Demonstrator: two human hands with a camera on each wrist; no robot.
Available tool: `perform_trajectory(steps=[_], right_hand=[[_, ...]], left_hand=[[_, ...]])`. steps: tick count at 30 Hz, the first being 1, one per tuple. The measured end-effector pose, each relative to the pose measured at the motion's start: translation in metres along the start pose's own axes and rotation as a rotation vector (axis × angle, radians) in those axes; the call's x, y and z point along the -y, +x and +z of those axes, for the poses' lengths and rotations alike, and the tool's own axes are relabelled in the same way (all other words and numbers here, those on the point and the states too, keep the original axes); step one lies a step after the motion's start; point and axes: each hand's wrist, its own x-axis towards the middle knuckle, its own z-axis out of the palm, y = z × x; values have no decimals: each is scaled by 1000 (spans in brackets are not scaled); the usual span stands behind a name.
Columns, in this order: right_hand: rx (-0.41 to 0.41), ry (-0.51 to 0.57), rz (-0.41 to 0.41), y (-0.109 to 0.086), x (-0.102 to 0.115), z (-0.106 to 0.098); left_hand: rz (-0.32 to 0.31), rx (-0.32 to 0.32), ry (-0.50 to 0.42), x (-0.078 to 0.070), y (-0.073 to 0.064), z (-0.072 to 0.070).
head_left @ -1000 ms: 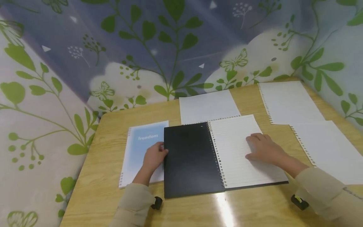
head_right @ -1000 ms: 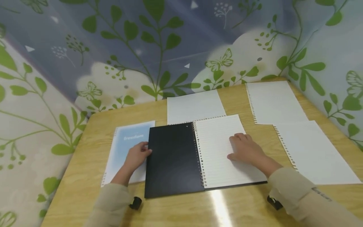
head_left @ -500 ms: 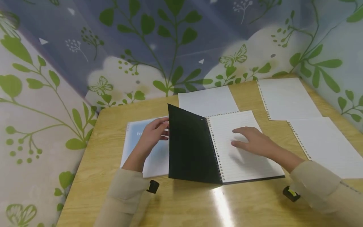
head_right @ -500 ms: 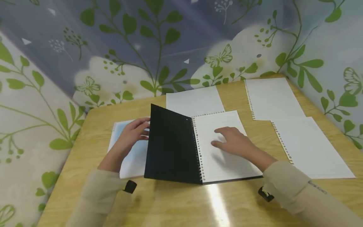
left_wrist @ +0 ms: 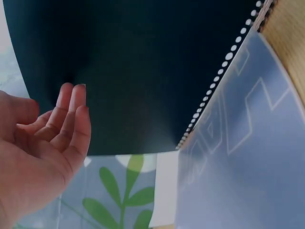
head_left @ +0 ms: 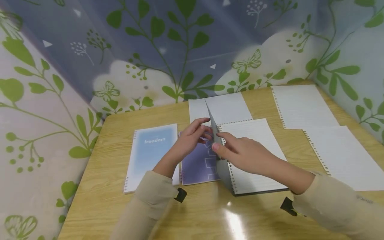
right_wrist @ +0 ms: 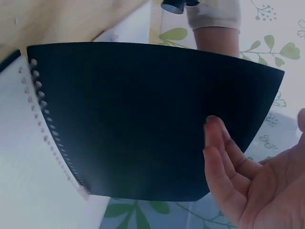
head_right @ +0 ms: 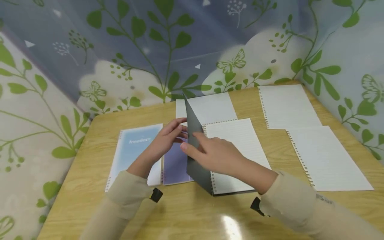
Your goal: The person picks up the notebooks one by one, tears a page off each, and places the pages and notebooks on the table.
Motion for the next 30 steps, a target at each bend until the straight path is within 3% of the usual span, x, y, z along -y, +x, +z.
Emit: perform_trajectory(steps=[6,15,19,22,26,30], right_hand=[[-26,-110,37,-4,2,-12],[-65,-73,61,-18,-20,-26],[-79,-42,107,-27,-35,-29],[-93,-52,141,-34,-47,-30],[-110,-97,185,-43,-64,-31],[-99,-120,250,-51,-91,-31]], left_hand=[[44,60,32,-1,7,16],[86,64,92,7,27,39],[141,52,270,16,37,50],[159,94,488,28,43,56],[83,193,746,45,47,60],[-22,277,882,55,50,63]])
